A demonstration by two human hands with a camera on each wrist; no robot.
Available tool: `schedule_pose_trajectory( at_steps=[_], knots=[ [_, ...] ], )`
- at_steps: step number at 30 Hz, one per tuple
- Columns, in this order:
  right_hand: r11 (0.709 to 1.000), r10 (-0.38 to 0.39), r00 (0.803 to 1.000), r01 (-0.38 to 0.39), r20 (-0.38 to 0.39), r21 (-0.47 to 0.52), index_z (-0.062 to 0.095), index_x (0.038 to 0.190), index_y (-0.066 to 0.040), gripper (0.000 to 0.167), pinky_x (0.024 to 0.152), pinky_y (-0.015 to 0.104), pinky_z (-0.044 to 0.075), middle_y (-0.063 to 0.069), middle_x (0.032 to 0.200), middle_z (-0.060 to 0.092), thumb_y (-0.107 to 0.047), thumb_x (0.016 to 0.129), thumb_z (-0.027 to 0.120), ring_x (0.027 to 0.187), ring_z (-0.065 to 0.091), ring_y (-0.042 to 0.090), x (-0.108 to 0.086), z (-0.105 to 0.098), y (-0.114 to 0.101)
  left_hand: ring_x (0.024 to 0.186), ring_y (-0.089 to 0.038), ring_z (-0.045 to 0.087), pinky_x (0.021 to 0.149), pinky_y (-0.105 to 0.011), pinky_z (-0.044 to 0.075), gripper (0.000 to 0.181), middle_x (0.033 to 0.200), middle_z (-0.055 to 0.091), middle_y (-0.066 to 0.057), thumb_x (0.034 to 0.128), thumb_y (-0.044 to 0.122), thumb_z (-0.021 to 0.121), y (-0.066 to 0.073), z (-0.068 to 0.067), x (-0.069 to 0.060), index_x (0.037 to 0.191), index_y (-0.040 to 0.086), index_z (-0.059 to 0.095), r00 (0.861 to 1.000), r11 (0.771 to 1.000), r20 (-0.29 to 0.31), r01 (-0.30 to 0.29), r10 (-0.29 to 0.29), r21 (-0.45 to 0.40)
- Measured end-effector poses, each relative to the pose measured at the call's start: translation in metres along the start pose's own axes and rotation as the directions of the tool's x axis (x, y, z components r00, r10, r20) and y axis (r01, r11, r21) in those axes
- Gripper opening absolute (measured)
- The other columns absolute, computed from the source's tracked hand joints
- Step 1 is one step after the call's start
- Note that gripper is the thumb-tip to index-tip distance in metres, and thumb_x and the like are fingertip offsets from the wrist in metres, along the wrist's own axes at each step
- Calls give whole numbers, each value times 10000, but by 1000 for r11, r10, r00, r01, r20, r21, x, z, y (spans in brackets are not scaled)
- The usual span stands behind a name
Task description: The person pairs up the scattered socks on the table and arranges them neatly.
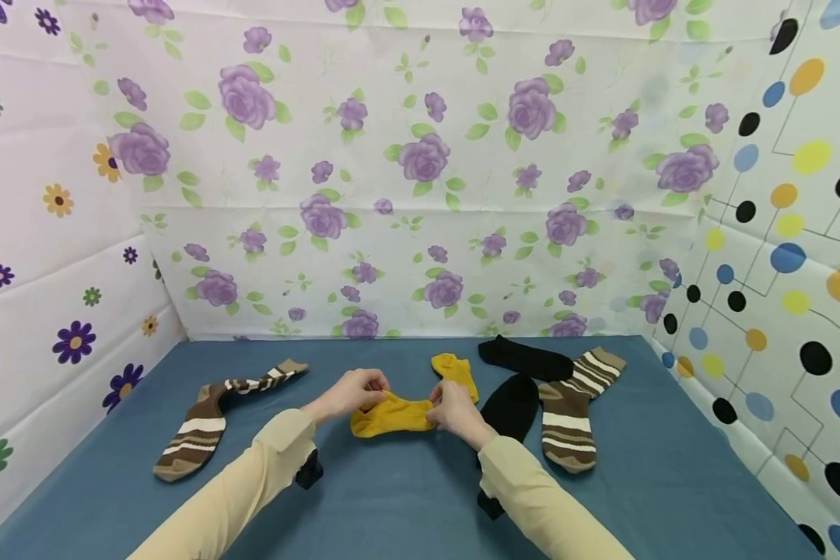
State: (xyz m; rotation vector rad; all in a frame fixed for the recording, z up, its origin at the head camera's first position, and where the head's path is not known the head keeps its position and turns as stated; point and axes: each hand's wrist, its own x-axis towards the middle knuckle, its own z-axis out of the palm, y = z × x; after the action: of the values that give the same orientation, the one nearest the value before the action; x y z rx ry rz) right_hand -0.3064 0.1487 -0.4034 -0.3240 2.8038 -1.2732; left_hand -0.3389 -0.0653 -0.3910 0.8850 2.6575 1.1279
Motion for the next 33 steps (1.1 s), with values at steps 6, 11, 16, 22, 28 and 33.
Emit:
schedule_pose_trajectory(
  at_steps=[6, 11, 16, 22, 28, 33],
  knots=[
    [1000, 13, 1000, -13, -6, -5, 581, 905, 33, 181, 502, 286, 488, 70, 717, 544, 58, 736, 642, 528, 551, 174, -2, -1, 2, 658, -154, 505, 587, -277, 435, 55, 763, 549, -9, 893, 25, 556, -1, 4, 3, 909, 17, 607, 1000, 1000, 4, 12, -12, 3],
    [1000, 23, 1000, -23, 3, -13, 578, 895, 43, 165, 496, 282, 486, 70, 709, 541, 64, 741, 635, 519, 551, 181, -3, 0, 3, 647, -143, 494, 578, -266, 428, 53, 759, 544, -1, 890, 24, 560, -1, 8, 4, 909, 16, 609, 1000, 1000, 17, 17, -17, 26],
    [999, 31, 999, -31, -6, -35, 573, 896, 46, 170, 491, 277, 484, 66, 699, 532, 64, 739, 637, 528, 549, 186, -6, 3, 5, 632, -146, 488, 571, -267, 423, 57, 761, 544, -14, 888, 14, 557, 0, 10, 5, 917, 5, 605, 999, 1000, 35, 11, -12, 24],
    [999, 38, 999, -38, -8, -36, 571, 893, 51, 169, 486, 273, 487, 73, 689, 527, 62, 739, 639, 555, 545, 181, -7, 4, 7, 622, -146, 485, 563, -272, 417, 61, 767, 549, -21, 890, 11, 552, 0, 14, 5, 923, -4, 602, 999, 999, 40, 14, -15, 39],
    [998, 39, 999, -39, -6, -45, 571, 876, 48, 157, 475, 275, 484, 61, 670, 540, 56, 735, 640, 549, 554, 192, -8, 4, 7, 621, -142, 484, 560, -274, 416, 60, 783, 550, -28, 888, 24, 560, -2, 16, 2, 929, 0, 597, 998, 998, 43, 37, -39, 58],
    [997, 47, 999, -47, -3, -53, 574, 892, 44, 153, 479, 272, 482, 55, 654, 538, 39, 755, 641, 551, 549, 196, -8, 3, 8, 642, -146, 494, 575, -282, 424, 59, 785, 551, -34, 886, 28, 562, -3, 15, 1, 930, 2, 593, 998, 997, 37, 46, -48, 63]
  ],
)
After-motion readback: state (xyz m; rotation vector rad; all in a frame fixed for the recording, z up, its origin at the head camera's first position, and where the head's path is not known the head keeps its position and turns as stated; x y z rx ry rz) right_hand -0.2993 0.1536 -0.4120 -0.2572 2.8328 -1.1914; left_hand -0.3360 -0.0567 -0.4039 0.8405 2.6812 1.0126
